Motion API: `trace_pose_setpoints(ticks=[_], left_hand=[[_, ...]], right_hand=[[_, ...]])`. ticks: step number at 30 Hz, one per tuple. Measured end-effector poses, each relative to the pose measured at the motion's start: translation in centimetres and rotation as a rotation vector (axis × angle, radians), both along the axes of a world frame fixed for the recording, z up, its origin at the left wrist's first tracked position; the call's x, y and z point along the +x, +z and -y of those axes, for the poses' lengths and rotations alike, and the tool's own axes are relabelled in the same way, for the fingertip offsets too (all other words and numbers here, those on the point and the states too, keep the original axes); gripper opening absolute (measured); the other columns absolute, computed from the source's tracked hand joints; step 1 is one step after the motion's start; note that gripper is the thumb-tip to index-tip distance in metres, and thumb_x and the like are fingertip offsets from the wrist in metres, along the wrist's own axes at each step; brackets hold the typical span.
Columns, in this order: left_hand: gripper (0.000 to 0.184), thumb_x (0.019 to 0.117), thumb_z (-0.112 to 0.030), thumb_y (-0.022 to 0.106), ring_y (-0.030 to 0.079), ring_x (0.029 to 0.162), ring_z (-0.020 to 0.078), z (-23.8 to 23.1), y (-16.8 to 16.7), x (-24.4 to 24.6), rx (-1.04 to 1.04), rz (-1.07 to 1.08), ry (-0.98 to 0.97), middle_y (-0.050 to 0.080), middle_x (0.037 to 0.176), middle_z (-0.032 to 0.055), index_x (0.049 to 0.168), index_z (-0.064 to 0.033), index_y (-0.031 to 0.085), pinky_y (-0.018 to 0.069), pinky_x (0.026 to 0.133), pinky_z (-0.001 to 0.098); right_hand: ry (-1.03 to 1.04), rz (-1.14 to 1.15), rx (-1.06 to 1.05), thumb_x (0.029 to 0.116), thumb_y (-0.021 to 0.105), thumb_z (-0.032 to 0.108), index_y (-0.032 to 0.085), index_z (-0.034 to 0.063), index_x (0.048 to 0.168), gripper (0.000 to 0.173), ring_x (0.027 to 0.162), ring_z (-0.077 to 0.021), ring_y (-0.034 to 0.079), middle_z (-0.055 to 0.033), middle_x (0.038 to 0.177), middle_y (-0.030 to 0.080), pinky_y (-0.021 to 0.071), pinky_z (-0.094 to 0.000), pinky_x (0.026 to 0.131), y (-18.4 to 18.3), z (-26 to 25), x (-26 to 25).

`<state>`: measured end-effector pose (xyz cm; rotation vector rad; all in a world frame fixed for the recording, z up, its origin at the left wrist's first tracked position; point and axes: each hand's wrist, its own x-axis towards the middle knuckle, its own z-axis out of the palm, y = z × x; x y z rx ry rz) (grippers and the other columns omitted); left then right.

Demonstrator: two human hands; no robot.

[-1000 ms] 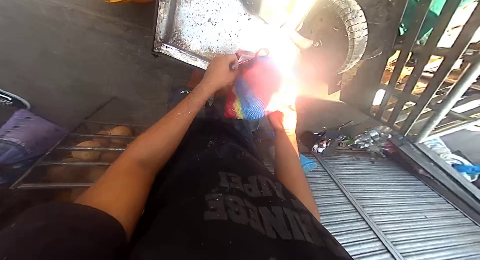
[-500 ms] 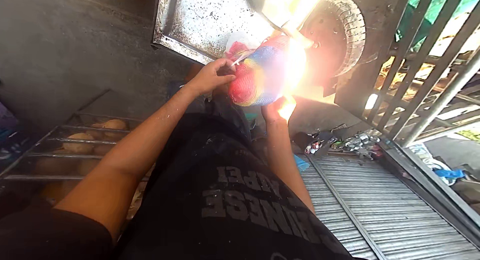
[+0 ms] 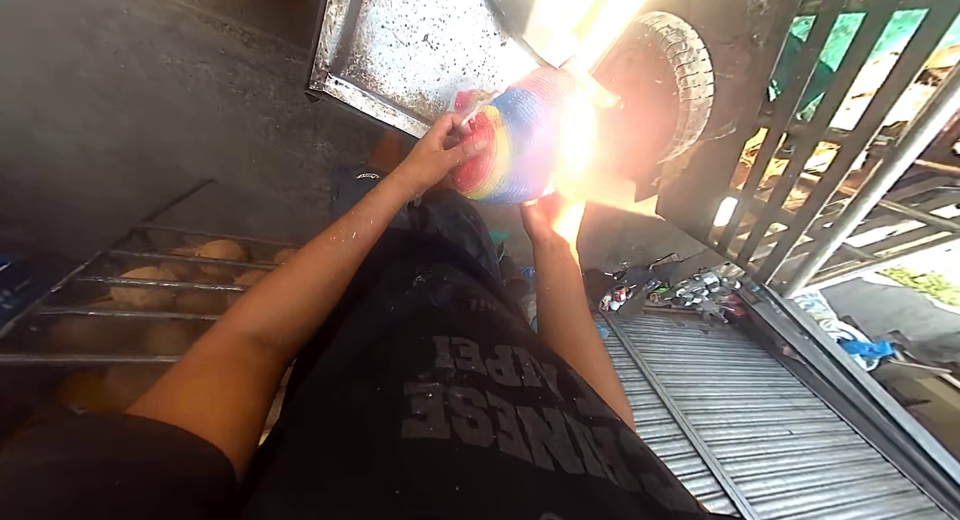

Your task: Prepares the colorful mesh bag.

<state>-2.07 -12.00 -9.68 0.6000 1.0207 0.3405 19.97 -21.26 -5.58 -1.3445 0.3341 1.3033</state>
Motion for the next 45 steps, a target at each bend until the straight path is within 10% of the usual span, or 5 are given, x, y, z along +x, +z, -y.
trace_pose_setpoints(ticks=[10, 20, 28, 31, 45], left_hand=[[0.037, 0.1023, -0.025, 0.063, 0.067, 0.099, 0.0223, 3.0, -0.4, 0.5, -0.117, -0.018, 0.125, 0.062, 0.116, 0.0142, 0.130, -0.0033, 0.051, 0.0601, 0.082, 0.0418], [0.058, 0.0840, -0.008, 0.080, 0.067, 0.107, 0.0252, 1.5, 0.0, -0.1, 0.017, -0.077, -0.041, 0.064, 0.120, 0.0200, 0.132, 0.0026, 0.050, 0.0570, 0.094, 0.0427], [0.048, 0.0939, -0.011, 0.071, 0.068, 0.099, 0.0220, 0.6, -0.1, -1.3, -0.101, 0.057, -0.012, 0.065, 0.119, 0.0159, 0.136, 0.0011, 0.052, 0.0610, 0.082, 0.0390], [0.022, 0.0965, -0.015, 0.064, 0.060, 0.084, 0.0124, 1.0, -1.4, -1.8, -0.037, -0.071, -0.019, 0.063, 0.104, 0.0072, 0.115, -0.0037, 0.059, 0.0512, 0.070, 0.0299], [0.024, 0.1046, -0.017, 0.058, 0.069, 0.100, 0.0138, -1.1, -3.0, -0.2, 0.105, -0.139, -0.010, 0.072, 0.107, 0.0113, 0.116, 0.0016, 0.068, 0.0547, 0.095, 0.0341]], right_hand=[[0.045, 0.075, -0.024, 0.1090, 0.038, 0.025, 0.054, 0.0119, 0.122, 0.024, 0.103, -0.0202, 0.067, -0.0082, 0.110, 0.067, 0.0582, -0.0437, 0.089, -1.1, -0.3, 0.4], [0.333, 0.120, -0.038, 0.1019, 0.049, 0.020, 0.059, 0.0131, 0.121, 0.022, 0.102, -0.0175, 0.069, -0.0047, 0.110, 0.069, 0.0596, -0.0419, 0.089, -0.5, -0.4, 1.8], [0.213, -0.044, 0.002, 0.1058, 0.037, 0.023, 0.058, 0.0126, 0.118, 0.027, 0.104, -0.0198, 0.068, -0.0069, 0.111, 0.068, 0.0578, -0.0426, 0.092, -2.0, 0.3, 2.2], [0.119, -0.068, 0.003, 0.1085, 0.033, 0.030, 0.054, 0.0137, 0.121, 0.030, 0.107, -0.0206, 0.065, -0.0075, 0.114, 0.066, 0.0565, -0.0432, 0.091, -2.6, 1.1, 2.6], [0.126, -0.071, 0.058, 0.1029, 0.035, 0.024, 0.058, 0.0131, 0.118, 0.030, 0.106, -0.0256, 0.067, -0.0111, 0.115, 0.067, 0.0574, -0.0506, 0.090, 3.3, -2.2, 2.8]])
